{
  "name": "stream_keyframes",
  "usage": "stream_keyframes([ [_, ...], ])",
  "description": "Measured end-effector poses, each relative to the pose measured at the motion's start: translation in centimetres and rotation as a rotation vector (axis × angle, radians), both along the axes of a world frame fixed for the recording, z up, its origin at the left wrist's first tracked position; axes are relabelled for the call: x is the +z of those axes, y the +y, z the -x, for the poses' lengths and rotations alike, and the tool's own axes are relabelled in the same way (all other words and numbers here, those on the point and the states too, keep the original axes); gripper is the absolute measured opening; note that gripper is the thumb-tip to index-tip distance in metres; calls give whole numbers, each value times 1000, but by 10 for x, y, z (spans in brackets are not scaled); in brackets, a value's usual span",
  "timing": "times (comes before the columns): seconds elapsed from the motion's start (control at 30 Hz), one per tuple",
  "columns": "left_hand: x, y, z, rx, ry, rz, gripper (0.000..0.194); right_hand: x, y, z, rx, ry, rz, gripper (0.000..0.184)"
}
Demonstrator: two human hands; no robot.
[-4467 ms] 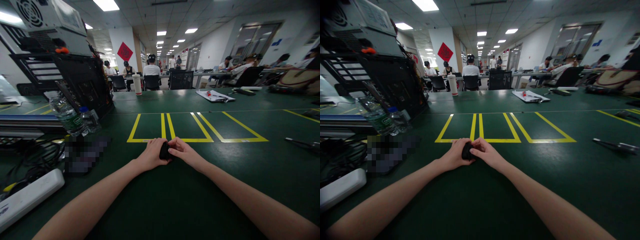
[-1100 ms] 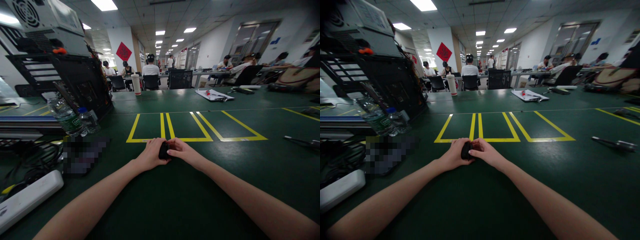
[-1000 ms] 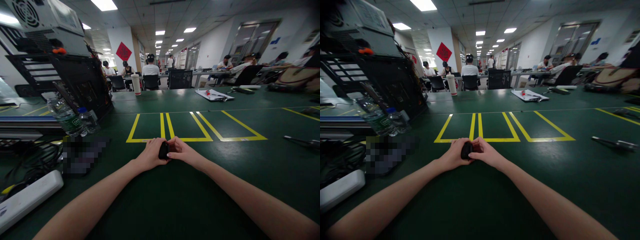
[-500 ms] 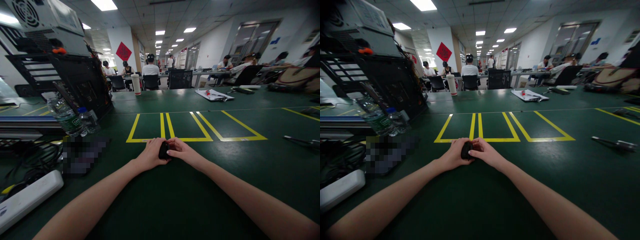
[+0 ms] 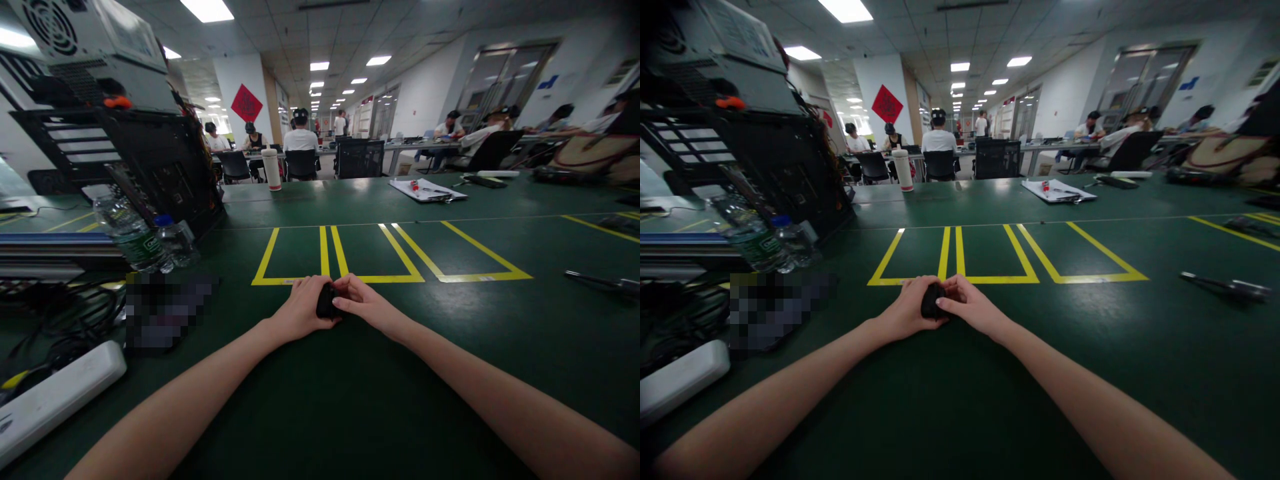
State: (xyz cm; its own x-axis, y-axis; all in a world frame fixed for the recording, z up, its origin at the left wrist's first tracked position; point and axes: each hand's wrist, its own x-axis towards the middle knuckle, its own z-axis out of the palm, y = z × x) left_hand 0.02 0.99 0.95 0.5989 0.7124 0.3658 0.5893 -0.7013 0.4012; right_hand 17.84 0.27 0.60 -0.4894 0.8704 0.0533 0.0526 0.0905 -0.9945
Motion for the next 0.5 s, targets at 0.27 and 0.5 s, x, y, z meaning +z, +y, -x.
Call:
stream_keyframes([
  [0.27,3,-1,0,1,16,35,58,10,-5,-3,82,-17,-2,37],
  [0.5,5,-3,0,-10,-2,51,57,8,-5,-1,11,-14,1,15],
])
